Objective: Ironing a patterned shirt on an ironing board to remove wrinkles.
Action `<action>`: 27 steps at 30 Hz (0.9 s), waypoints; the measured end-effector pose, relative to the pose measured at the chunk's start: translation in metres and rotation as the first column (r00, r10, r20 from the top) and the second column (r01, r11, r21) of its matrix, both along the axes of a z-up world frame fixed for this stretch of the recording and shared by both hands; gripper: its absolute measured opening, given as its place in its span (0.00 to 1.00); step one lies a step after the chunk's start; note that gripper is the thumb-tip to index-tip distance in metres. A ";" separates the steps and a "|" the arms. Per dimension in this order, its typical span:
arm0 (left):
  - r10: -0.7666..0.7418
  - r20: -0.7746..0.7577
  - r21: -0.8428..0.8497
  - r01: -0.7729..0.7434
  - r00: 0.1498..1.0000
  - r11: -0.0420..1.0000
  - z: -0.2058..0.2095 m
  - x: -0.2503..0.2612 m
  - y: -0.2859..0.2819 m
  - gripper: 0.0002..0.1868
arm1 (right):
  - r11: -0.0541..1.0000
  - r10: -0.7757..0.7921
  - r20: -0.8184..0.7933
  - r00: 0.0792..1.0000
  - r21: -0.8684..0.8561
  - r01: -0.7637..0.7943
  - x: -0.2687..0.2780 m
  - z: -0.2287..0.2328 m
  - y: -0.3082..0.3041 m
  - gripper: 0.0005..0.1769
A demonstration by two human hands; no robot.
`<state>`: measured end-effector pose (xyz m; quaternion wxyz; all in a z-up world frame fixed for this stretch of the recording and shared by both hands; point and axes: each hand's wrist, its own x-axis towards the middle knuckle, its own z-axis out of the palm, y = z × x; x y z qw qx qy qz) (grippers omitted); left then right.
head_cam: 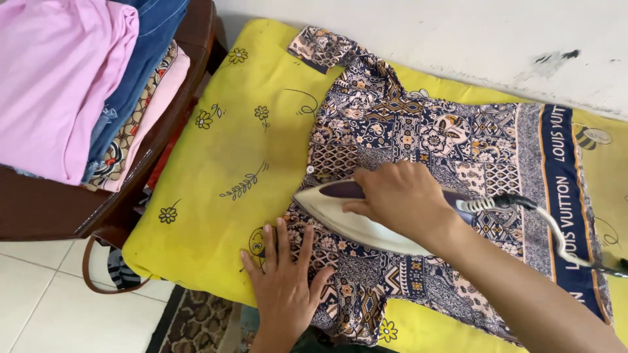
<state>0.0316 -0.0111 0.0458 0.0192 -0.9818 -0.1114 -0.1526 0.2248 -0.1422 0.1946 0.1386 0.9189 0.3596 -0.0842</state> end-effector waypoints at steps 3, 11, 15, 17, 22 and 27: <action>0.014 0.026 -0.028 -0.013 1.000 1.000 -0.001 -0.007 0.004 0.44 | 0.997 0.059 0.029 0.998 -0.050 -0.057 -0.014 0.000 -0.016 0.32; -0.044 0.177 -0.378 0.110 0.983 0.919 0.018 0.003 -0.008 0.42 | 0.965 0.126 0.266 0.956 0.191 -0.180 -0.013 -0.036 0.024 0.32; -0.188 0.362 -0.507 0.361 0.913 0.783 0.042 0.021 -0.008 0.40 | 0.997 0.057 0.056 0.997 0.057 -0.060 -0.025 -0.008 0.002 0.30; -0.250 0.379 -0.536 0.432 0.891 0.725 0.048 0.037 -0.006 0.40 | 0.999 -0.013 -0.014 1.000 -0.051 0.013 -0.025 0.001 -0.023 0.32; -0.325 0.031 -0.419 0.308 0.945 0.854 0.018 0.061 -0.010 0.43 | 0.919 -0.333 0.053 0.941 -0.206 0.337 -0.004 0.005 -0.070 0.37; -0.156 0.089 0.047 0.152 0.984 0.987 -0.011 0.066 -0.019 0.47 | 0.958 -0.246 0.154 0.957 -0.108 0.264 0.036 0.000 -0.020 0.37</action>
